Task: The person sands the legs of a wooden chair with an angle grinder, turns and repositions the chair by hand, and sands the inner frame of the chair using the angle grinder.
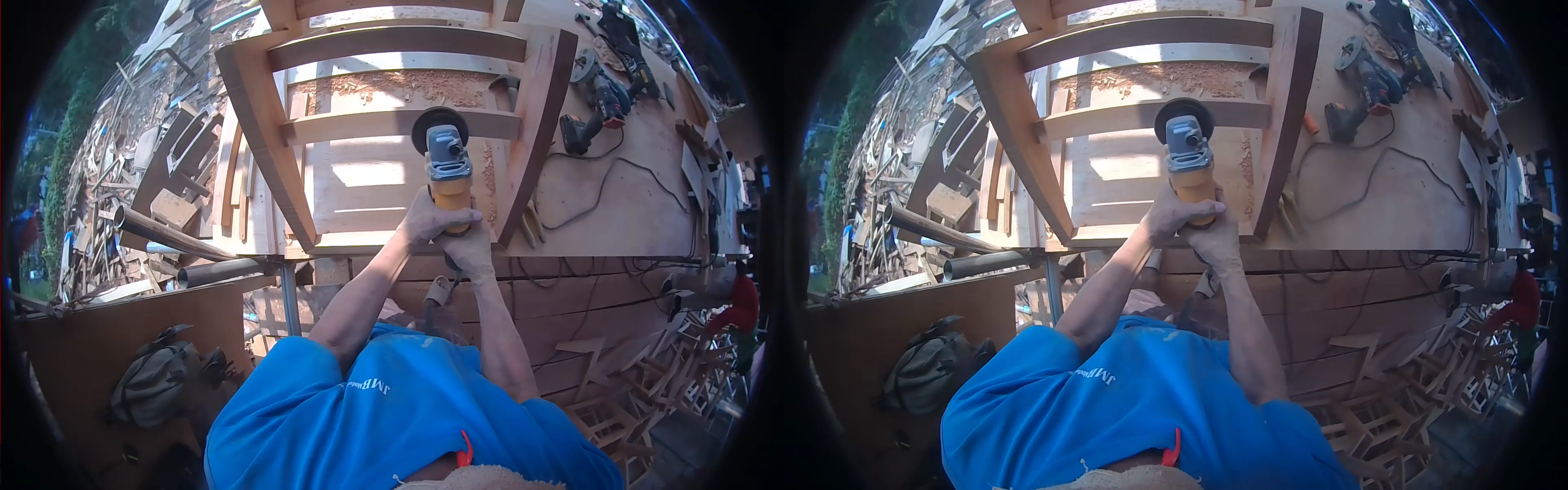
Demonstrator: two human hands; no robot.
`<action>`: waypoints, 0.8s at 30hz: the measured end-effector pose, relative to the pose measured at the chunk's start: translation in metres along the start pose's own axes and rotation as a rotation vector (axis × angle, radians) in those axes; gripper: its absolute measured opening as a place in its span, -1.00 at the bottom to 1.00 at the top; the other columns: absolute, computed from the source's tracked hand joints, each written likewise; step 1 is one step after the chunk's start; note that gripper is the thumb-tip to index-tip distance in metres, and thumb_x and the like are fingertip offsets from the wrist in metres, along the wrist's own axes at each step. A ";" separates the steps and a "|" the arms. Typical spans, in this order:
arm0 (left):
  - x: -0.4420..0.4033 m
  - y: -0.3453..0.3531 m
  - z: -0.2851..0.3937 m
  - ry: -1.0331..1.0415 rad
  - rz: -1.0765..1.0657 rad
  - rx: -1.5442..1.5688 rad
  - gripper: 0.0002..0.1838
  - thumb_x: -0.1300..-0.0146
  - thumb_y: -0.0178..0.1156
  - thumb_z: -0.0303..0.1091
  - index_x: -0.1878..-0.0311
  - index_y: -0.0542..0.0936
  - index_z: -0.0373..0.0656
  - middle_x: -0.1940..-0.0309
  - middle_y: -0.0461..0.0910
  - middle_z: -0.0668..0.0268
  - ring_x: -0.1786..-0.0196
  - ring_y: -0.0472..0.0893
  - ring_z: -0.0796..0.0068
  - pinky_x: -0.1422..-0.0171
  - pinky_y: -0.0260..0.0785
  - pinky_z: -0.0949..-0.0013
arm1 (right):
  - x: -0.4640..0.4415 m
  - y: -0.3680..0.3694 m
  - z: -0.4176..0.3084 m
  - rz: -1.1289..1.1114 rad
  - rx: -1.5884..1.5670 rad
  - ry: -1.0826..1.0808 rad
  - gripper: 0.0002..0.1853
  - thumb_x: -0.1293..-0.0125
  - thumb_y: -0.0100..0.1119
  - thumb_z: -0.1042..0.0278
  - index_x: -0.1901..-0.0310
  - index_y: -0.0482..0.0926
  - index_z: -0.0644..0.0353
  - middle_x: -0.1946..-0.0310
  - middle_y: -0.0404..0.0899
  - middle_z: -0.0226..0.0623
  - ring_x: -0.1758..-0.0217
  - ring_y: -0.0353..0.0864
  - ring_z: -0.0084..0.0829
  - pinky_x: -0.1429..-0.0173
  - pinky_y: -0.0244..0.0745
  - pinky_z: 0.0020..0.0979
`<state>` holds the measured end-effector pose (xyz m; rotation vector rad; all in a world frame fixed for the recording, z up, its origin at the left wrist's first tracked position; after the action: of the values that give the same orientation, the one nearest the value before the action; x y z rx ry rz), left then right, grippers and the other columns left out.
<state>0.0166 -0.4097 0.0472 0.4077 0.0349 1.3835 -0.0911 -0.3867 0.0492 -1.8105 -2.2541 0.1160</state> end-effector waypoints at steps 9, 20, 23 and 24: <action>-0.024 0.051 0.001 -0.060 -0.047 -0.134 -0.45 0.00 0.66 -0.20 0.02 0.68 -0.30 0.14 0.74 0.25 0.10 0.72 0.47 -0.07 0.60 0.33 | 0.001 -0.050 0.026 0.112 -0.077 -0.004 -0.40 -0.03 0.62 0.37 -0.13 0.60 0.28 0.05 0.76 -0.25 0.00 0.78 -0.40 -0.08 0.67 -0.33; -0.008 0.024 0.000 -0.070 -0.038 -0.296 -0.43 0.04 0.67 -0.12 0.03 0.70 -0.25 0.16 0.76 0.27 0.12 0.72 0.48 -0.07 0.59 0.33 | 0.011 -0.020 0.036 0.116 -0.103 -0.024 -0.38 0.04 0.65 0.38 -0.09 0.59 0.28 0.04 0.74 -0.26 0.00 0.77 -0.41 -0.08 0.67 -0.33; 0.009 -0.013 0.004 -0.038 0.017 -0.312 -0.43 0.06 0.68 -0.10 0.05 0.71 -0.24 0.18 0.76 0.29 0.11 0.72 0.49 -0.07 0.59 0.33 | 0.008 0.015 0.020 0.073 -0.059 -0.048 -0.32 0.06 0.64 0.38 -0.15 0.54 0.27 0.03 0.73 -0.24 -0.02 0.77 -0.37 -0.09 0.67 -0.30; 0.014 -0.026 0.003 -0.026 0.040 -0.318 -0.43 0.06 0.68 -0.10 0.06 0.71 -0.24 0.19 0.76 0.30 0.10 0.73 0.50 -0.07 0.59 0.33 | 0.008 0.028 0.014 0.056 -0.053 -0.041 -0.30 0.05 0.62 0.39 -0.18 0.51 0.27 0.01 0.73 -0.23 -0.03 0.77 -0.35 -0.10 0.67 -0.29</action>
<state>0.0451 -0.4004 0.0448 0.1607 -0.2130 1.3949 -0.0696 -0.3716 0.0310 -1.9158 -2.2560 0.1052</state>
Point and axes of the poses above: each hand's wrist, its own x-axis away from the middle knuckle, its own y-axis out of the palm, z = x × y, the point moved 7 cm from there along -x, towards the middle knuckle
